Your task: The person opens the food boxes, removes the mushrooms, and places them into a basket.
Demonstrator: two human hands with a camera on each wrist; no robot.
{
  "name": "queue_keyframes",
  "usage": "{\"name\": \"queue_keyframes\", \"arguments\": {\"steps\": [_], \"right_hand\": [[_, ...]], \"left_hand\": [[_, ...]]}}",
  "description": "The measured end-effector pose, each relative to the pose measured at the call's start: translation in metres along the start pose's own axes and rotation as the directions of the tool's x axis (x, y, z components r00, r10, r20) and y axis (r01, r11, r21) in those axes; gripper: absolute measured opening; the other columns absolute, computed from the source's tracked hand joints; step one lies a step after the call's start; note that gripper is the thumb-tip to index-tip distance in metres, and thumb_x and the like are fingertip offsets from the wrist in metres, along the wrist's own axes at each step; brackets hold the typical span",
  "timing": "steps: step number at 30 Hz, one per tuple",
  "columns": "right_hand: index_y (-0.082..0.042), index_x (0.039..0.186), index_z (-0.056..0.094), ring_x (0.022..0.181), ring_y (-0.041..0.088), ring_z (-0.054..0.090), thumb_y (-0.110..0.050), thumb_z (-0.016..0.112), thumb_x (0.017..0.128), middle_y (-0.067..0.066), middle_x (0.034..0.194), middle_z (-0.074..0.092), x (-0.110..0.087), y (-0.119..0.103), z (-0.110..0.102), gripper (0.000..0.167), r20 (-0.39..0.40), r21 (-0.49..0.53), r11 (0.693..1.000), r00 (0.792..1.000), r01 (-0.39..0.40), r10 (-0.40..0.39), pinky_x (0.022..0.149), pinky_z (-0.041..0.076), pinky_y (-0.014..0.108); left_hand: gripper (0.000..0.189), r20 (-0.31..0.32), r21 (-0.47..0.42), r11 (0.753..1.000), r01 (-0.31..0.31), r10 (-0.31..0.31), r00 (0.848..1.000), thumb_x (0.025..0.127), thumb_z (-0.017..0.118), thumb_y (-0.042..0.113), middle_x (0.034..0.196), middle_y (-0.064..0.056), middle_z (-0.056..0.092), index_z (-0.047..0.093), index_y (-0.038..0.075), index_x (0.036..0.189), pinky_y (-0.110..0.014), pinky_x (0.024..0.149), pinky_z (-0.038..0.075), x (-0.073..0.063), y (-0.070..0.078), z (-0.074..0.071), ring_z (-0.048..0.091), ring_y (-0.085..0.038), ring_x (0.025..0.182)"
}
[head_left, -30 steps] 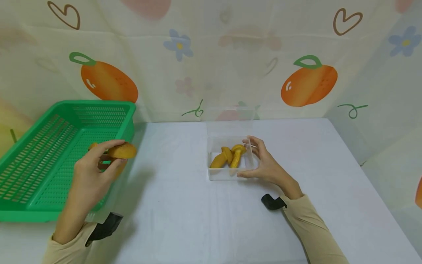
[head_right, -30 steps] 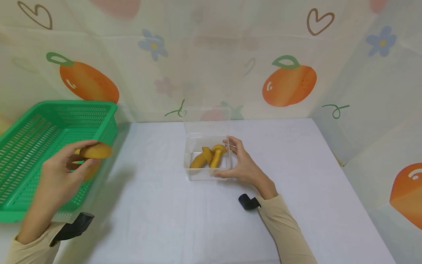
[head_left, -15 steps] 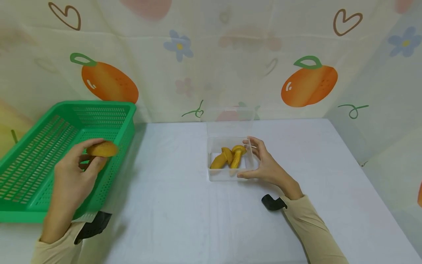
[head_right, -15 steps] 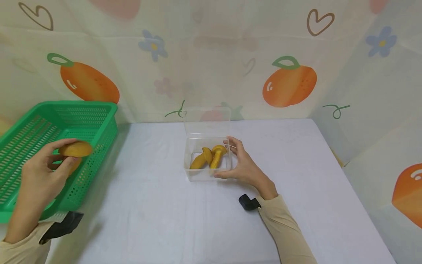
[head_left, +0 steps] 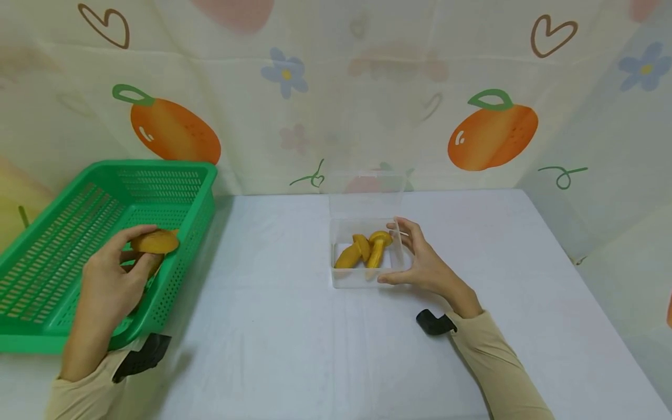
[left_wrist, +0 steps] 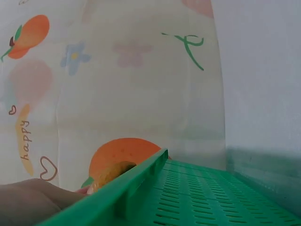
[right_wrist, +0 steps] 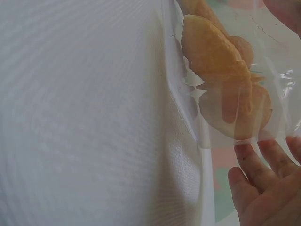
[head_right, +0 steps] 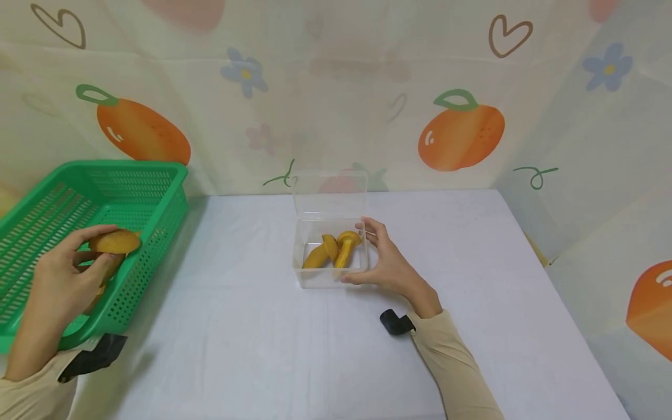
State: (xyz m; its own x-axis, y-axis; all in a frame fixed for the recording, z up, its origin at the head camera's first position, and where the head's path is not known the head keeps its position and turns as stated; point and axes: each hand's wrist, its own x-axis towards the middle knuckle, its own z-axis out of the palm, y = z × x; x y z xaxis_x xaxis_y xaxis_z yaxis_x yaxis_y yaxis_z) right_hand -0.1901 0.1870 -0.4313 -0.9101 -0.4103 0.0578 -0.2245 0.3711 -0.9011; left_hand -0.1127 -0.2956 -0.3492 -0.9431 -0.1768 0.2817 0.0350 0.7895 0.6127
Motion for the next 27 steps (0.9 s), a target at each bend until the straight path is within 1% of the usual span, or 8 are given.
{"name": "queue_keyframes", "arguments": {"steps": [1,3,7,10,12,16,21,27], "right_hand": [[-0.012,0.155,0.013,0.148,0.041,0.025,-0.017,0.092,0.069,0.012,0.158,0.03,0.0,0.0,0.0,0.116,-0.002,0.0,1.0,1.0,0.0,0.0,0.12,0.021,0.062],[-0.012,0.155,0.013,0.148,0.041,0.025,-0.017,0.092,0.069,0.012,0.158,0.03,0.0,0.0,0.0,0.116,-0.002,0.002,1.0,1.0,-0.002,0.002,0.12,0.02,0.062],[-0.013,0.155,0.013,0.148,0.041,0.026,-0.018,0.092,0.069,0.011,0.158,0.03,-0.001,-0.001,0.001,0.117,-0.001,0.006,1.0,1.0,-0.02,0.02,0.12,0.021,0.062],[-0.014,0.155,0.013,0.148,0.04,0.026,-0.018,0.092,0.069,0.009,0.158,0.031,-0.001,-0.001,0.001,0.117,-0.001,0.011,1.0,1.0,-0.027,0.027,0.12,0.021,0.061],[-0.013,0.155,0.013,0.148,0.04,0.026,-0.017,0.092,0.069,0.01,0.158,0.031,-0.001,-0.001,0.001,0.116,0.0,0.011,1.0,1.0,-0.023,0.023,0.12,0.021,0.061],[-0.012,0.154,0.013,0.148,0.042,0.026,-0.016,0.091,0.07,0.012,0.158,0.031,0.0,0.0,0.0,0.115,0.004,0.01,1.0,1.0,-0.01,0.01,0.119,0.02,0.064],[-0.013,0.154,0.013,0.148,0.042,0.025,-0.016,0.091,0.07,0.012,0.159,0.03,0.0,0.0,0.0,0.115,0.003,0.013,1.0,1.0,-0.01,0.01,0.119,0.019,0.064],[-0.014,0.155,0.013,0.149,0.039,0.024,-0.018,0.091,0.07,0.009,0.159,0.03,0.0,-0.001,-0.001,0.116,0.004,0.013,0.999,1.0,-0.03,0.03,0.12,0.02,0.062]], "left_hand": [[0.039,0.008,0.0,1.0,0.012,-0.012,1.0,0.099,0.053,0.009,0.13,-0.031,0.056,0.054,0.005,0.139,0.002,0.063,0.038,0.0,-0.001,0.0,0.047,0.017,0.086],[0.04,0.017,0.004,0.999,0.033,-0.034,0.999,0.1,0.051,0.009,0.132,-0.031,0.054,0.053,0.005,0.139,0.001,0.062,0.038,0.0,-0.002,-0.001,0.06,-0.004,0.092],[0.042,0.039,0.043,0.996,0.077,-0.078,0.996,0.099,0.049,0.008,0.134,-0.034,0.053,0.051,0.005,0.14,-0.004,0.058,0.038,0.001,-0.004,-0.002,0.057,-0.047,0.104],[0.042,0.076,0.064,0.994,0.092,-0.097,0.992,0.099,0.048,0.009,0.133,-0.037,0.052,0.051,0.005,0.141,-0.01,0.055,0.039,0.002,-0.008,-0.004,0.056,-0.049,0.106],[0.041,0.111,0.064,0.994,0.085,-0.092,0.989,0.1,0.048,0.011,0.133,-0.041,0.05,0.051,0.004,0.14,-0.012,0.054,0.04,0.003,-0.011,-0.006,0.055,-0.055,0.11],[0.039,0.174,0.061,0.997,0.04,-0.05,0.984,0.101,0.052,0.011,0.132,-0.044,0.048,0.051,0.002,0.139,-0.007,0.056,0.041,0.004,-0.018,-0.01,0.052,-0.061,0.112],[0.04,0.21,0.069,0.997,-0.018,0.003,0.978,0.097,0.056,0.002,0.13,-0.044,0.049,0.052,0.001,0.137,-0.003,0.059,0.041,0.006,-0.025,-0.015,0.053,-0.063,0.11],[0.043,0.221,0.102,0.995,-0.023,0.0,0.975,0.093,0.056,-0.005,0.129,-0.041,0.052,0.053,0.0,0.136,-0.002,0.06,0.039,0.007,-0.029,-0.014,0.055,-0.062,0.108]]}}
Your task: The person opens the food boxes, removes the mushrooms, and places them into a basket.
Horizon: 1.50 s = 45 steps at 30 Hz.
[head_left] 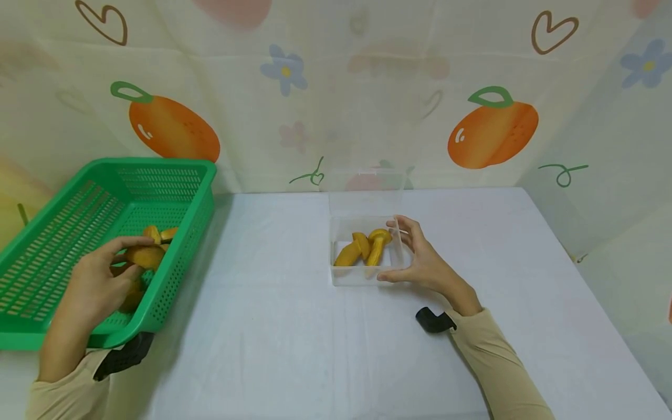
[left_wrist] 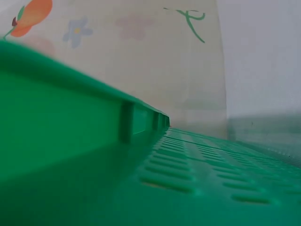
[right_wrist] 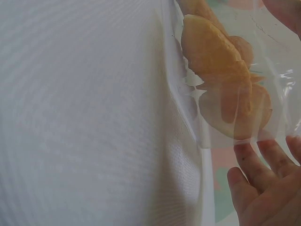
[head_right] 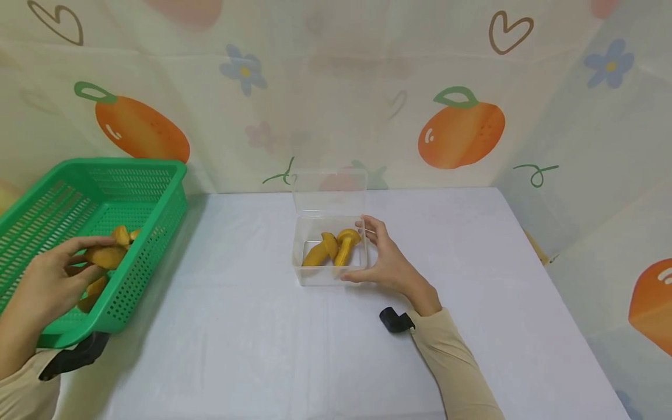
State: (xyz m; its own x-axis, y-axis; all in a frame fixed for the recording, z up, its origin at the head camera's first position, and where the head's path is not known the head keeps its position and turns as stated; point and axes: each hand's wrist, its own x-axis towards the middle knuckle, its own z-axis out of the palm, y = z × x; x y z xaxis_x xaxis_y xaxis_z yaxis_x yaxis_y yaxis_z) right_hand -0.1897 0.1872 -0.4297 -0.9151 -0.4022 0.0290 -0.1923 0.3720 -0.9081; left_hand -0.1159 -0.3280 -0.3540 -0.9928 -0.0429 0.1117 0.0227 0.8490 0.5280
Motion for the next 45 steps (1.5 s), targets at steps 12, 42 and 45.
{"name": "queue_keyframes", "arguments": {"steps": [12,42,45], "right_hand": [[-0.015,0.156,0.011,0.149,0.042,0.024,-0.02,0.092,0.069,0.01,0.16,0.027,0.0,-0.003,-0.002,0.118,0.0,-0.01,0.999,0.999,-0.04,0.04,0.12,0.02,0.063],[-0.016,0.156,0.011,0.149,0.041,0.023,-0.022,0.092,0.069,0.008,0.16,0.027,0.001,-0.001,0.0,0.118,0.01,-0.007,0.999,0.999,-0.039,0.039,0.12,0.02,0.062],[-0.016,0.156,0.011,0.149,0.041,0.023,-0.022,0.092,0.07,0.008,0.16,0.027,0.0,-0.001,0.0,0.118,0.005,-0.009,0.999,0.999,-0.043,0.043,0.12,0.02,0.063]], "left_hand": [[0.047,-0.073,0.011,1.0,-0.012,0.013,0.997,0.095,0.059,-0.001,0.131,-0.037,0.054,0.049,0.002,0.141,-0.048,0.086,0.051,-0.003,0.017,0.005,0.053,-0.052,0.111],[0.048,-0.317,-0.076,0.878,-0.472,0.428,0.847,0.075,0.074,-0.016,0.114,-0.02,0.066,0.062,-0.004,0.121,-0.002,0.091,0.033,-0.001,0.095,0.057,0.055,-0.026,0.1],[0.048,-0.29,-0.103,0.887,-0.451,0.407,0.866,0.078,0.074,-0.013,0.118,-0.017,0.065,0.062,-0.001,0.123,-0.003,0.092,0.035,0.0,0.104,0.061,0.057,-0.026,0.101]]}}
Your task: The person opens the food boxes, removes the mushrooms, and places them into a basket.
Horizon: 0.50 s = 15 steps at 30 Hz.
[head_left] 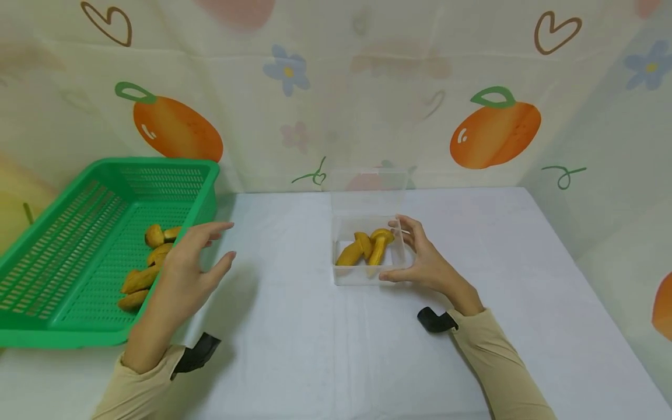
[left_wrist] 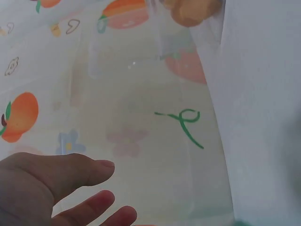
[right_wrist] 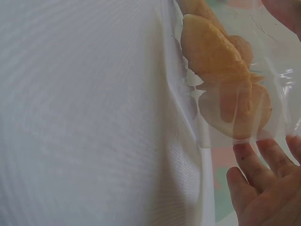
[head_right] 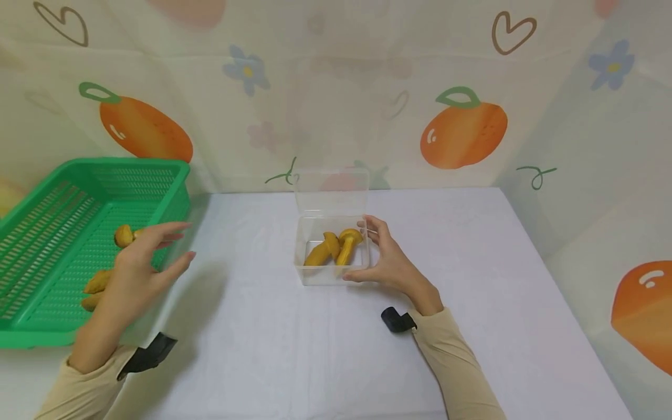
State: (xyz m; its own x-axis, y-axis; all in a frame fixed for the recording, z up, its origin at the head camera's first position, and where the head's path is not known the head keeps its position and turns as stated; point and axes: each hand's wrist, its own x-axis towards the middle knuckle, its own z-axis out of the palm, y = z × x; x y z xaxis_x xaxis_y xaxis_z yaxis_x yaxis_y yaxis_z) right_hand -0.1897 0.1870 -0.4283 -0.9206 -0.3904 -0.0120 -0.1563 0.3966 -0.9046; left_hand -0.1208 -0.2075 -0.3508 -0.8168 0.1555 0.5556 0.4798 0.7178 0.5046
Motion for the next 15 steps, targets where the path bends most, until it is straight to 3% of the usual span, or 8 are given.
{"name": "queue_keyframes", "arguments": {"steps": [5,12,15], "right_hand": [[-0.016,0.156,0.012,0.149,0.041,0.023,-0.021,0.092,0.069,0.008,0.16,0.026,-0.001,0.0,0.0,0.118,-0.001,0.008,1.0,1.0,-0.003,0.003,0.12,0.02,0.063],[-0.017,0.156,0.012,0.149,0.041,0.024,-0.021,0.092,0.069,0.008,0.16,0.027,0.0,0.001,0.0,0.118,0.0,0.004,1.0,1.0,0.003,-0.003,0.12,0.02,0.062],[-0.017,0.156,0.012,0.149,0.04,0.024,-0.021,0.092,0.069,0.008,0.16,0.027,0.0,0.001,0.0,0.119,0.0,0.006,1.0,1.0,0.004,-0.004,0.12,0.02,0.062]], "left_hand": [[0.047,0.043,0.004,1.0,0.009,-0.009,0.999,0.08,0.074,-0.01,0.119,-0.016,0.065,0.061,0.001,0.125,-0.009,0.088,0.04,0.007,0.009,0.013,0.061,-0.03,0.1],[0.048,0.1,-0.002,1.0,-0.013,0.013,0.995,0.081,0.075,-0.007,0.121,-0.014,0.065,0.06,0.002,0.126,-0.043,0.084,0.054,0.016,0.016,0.032,0.063,-0.03,0.099],[0.047,0.113,-0.023,0.999,-0.024,0.026,0.993,0.082,0.075,-0.005,0.122,-0.014,0.065,0.06,0.002,0.126,-0.046,0.084,0.055,0.019,0.018,0.04,0.063,-0.03,0.099]]}}
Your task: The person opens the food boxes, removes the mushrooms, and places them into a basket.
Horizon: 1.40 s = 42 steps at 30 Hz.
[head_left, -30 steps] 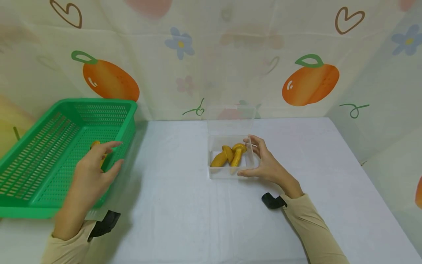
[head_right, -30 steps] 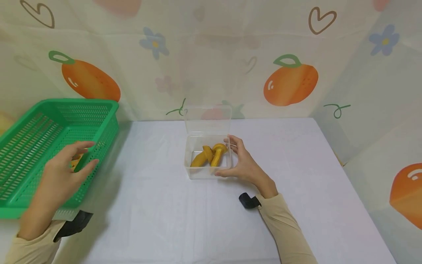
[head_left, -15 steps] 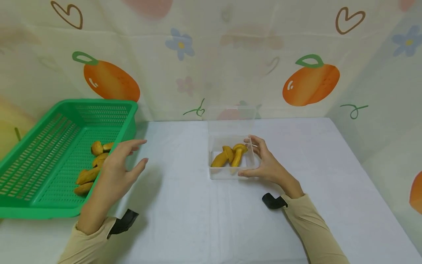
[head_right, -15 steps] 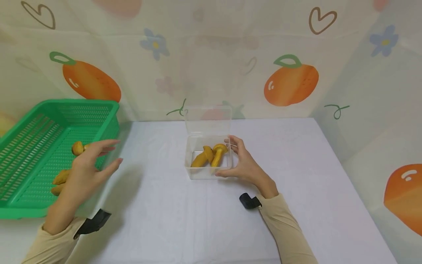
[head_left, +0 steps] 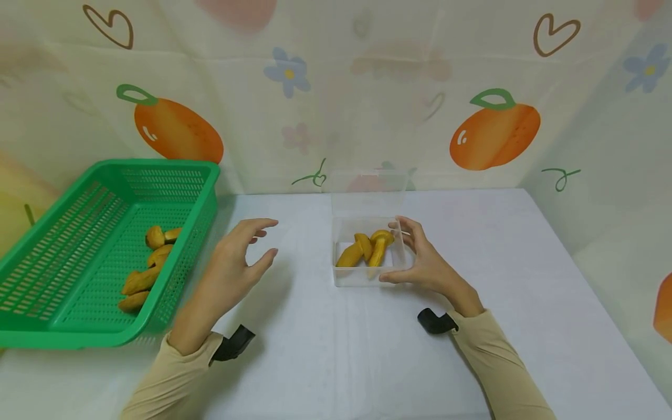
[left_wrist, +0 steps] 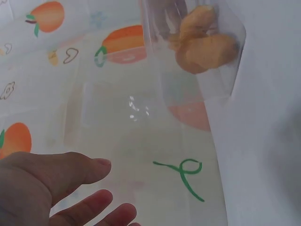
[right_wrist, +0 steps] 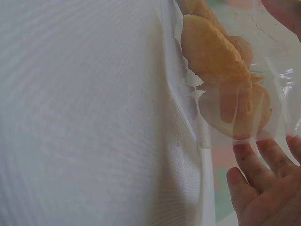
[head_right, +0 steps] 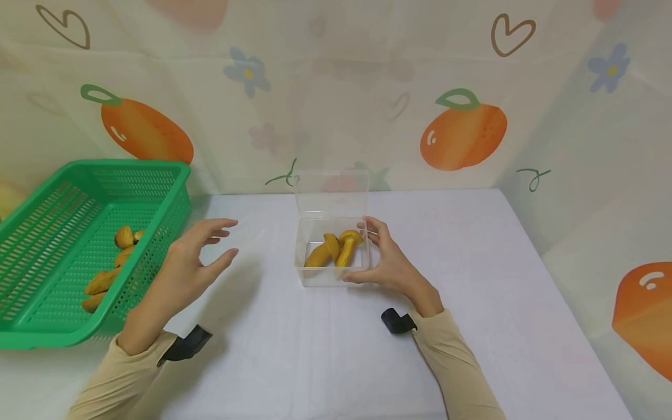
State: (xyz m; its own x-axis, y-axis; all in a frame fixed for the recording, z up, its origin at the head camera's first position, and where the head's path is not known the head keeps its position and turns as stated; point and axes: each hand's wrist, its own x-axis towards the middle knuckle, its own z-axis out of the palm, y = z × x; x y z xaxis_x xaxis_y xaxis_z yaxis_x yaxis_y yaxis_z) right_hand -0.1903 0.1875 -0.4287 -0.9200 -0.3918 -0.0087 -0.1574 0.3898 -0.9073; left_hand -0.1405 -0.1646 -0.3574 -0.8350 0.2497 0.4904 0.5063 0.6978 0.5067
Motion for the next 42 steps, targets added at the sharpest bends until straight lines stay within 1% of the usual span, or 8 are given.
{"name": "queue_keyframes", "arguments": {"steps": [4,9,20,23,30,36,39,42], "right_hand": [[-0.017,0.156,0.011,0.149,0.04,0.024,-0.022,0.092,0.069,0.008,0.161,0.026,0.0,0.0,0.0,0.119,0.0,-0.002,1.0,1.0,-0.003,0.003,0.12,0.021,0.062],[-0.017,0.156,0.011,0.149,0.041,0.023,-0.023,0.092,0.069,0.009,0.161,0.024,0.0,-0.001,0.0,0.119,0.001,-0.006,1.0,1.0,-0.014,0.014,0.119,0.021,0.063],[-0.018,0.156,0.011,0.149,0.04,0.023,-0.023,0.092,0.069,0.009,0.161,0.024,-0.001,0.0,0.0,0.119,0.001,-0.003,1.0,1.0,-0.025,0.025,0.12,0.021,0.062],[-0.018,0.156,0.012,0.149,0.04,0.024,-0.023,0.092,0.069,0.009,0.161,0.024,-0.001,0.0,0.0,0.119,0.0,-0.008,1.0,1.0,-0.02,0.02,0.12,0.021,0.062],[-0.02,0.156,0.012,0.149,0.04,0.023,-0.023,0.092,0.069,0.007,0.161,0.025,0.0,0.0,0.0,0.119,0.001,-0.007,1.0,1.0,-0.02,0.02,0.12,0.02,0.062],[-0.019,0.156,0.011,0.149,0.04,0.023,-0.025,0.092,0.069,0.009,0.161,0.023,0.0,-0.001,0.001,0.119,0.001,-0.012,0.999,0.999,-0.032,0.032,0.119,0.021,0.063],[-0.019,0.156,0.011,0.149,0.039,0.024,-0.025,0.092,0.069,0.008,0.161,0.024,0.0,-0.001,0.001,0.119,0.0,-0.004,1.0,1.0,-0.028,0.028,0.119,0.021,0.063],[-0.02,0.156,0.011,0.149,0.038,0.025,-0.024,0.092,0.069,0.007,0.161,0.025,-0.001,-0.001,0.001,0.119,0.002,0.003,1.0,1.0,-0.02,0.02,0.119,0.021,0.063]], "left_hand": [[0.046,0.015,-0.028,1.0,-0.001,0.002,1.0,0.083,0.075,-0.003,0.122,-0.014,0.065,0.06,0.002,0.126,-0.046,0.085,0.056,0.005,0.005,0.007,0.064,-0.03,0.1],[0.045,0.052,-0.066,0.998,0.02,-0.017,0.999,0.085,0.074,0.001,0.125,-0.014,0.064,0.059,0.003,0.128,-0.046,0.088,0.055,0.012,0.012,0.011,0.063,-0.03,0.102],[0.045,0.121,-0.12,0.992,0.036,-0.021,0.992,0.088,0.073,0.005,0.127,-0.011,0.063,0.059,0.006,0.131,-0.044,0.088,0.054,0.024,0.025,0.028,0.063,-0.028,0.104],[0.045,0.135,-0.13,0.991,0.032,-0.014,0.991,0.088,0.073,0.006,0.126,-0.011,0.064,0.058,0.006,0.131,-0.044,0.087,0.054,0.027,0.028,0.033,0.063,-0.028,0.104],[0.046,0.182,-0.13,0.991,0.041,-0.017,0.983,0.089,0.073,0.008,0.129,-0.01,0.063,0.058,0.008,0.132,-0.039,0.079,0.056,0.032,0.033,0.046,0.064,-0.027,0.105],[0.046,0.219,-0.146,0.988,0.057,-0.024,0.976,0.089,0.073,0.009,0.13,-0.009,0.063,0.058,0.009,0.132,-0.042,0.088,0.056,0.036,0.037,0.055,0.063,-0.027,0.106],[0.044,0.244,-0.142,0.987,0.072,-0.035,0.969,0.091,0.072,0.011,0.131,-0.008,0.063,0.058,0.01,0.133,-0.043,0.091,0.054,0.038,0.039,0.06,0.063,-0.029,0.109],[0.044,0.267,-0.126,0.989,0.083,-0.047,0.962,0.091,0.071,0.012,0.132,-0.006,0.063,0.058,0.011,0.133,-0.043,0.093,0.054,0.039,0.04,0.064,0.062,-0.028,0.112]]}}
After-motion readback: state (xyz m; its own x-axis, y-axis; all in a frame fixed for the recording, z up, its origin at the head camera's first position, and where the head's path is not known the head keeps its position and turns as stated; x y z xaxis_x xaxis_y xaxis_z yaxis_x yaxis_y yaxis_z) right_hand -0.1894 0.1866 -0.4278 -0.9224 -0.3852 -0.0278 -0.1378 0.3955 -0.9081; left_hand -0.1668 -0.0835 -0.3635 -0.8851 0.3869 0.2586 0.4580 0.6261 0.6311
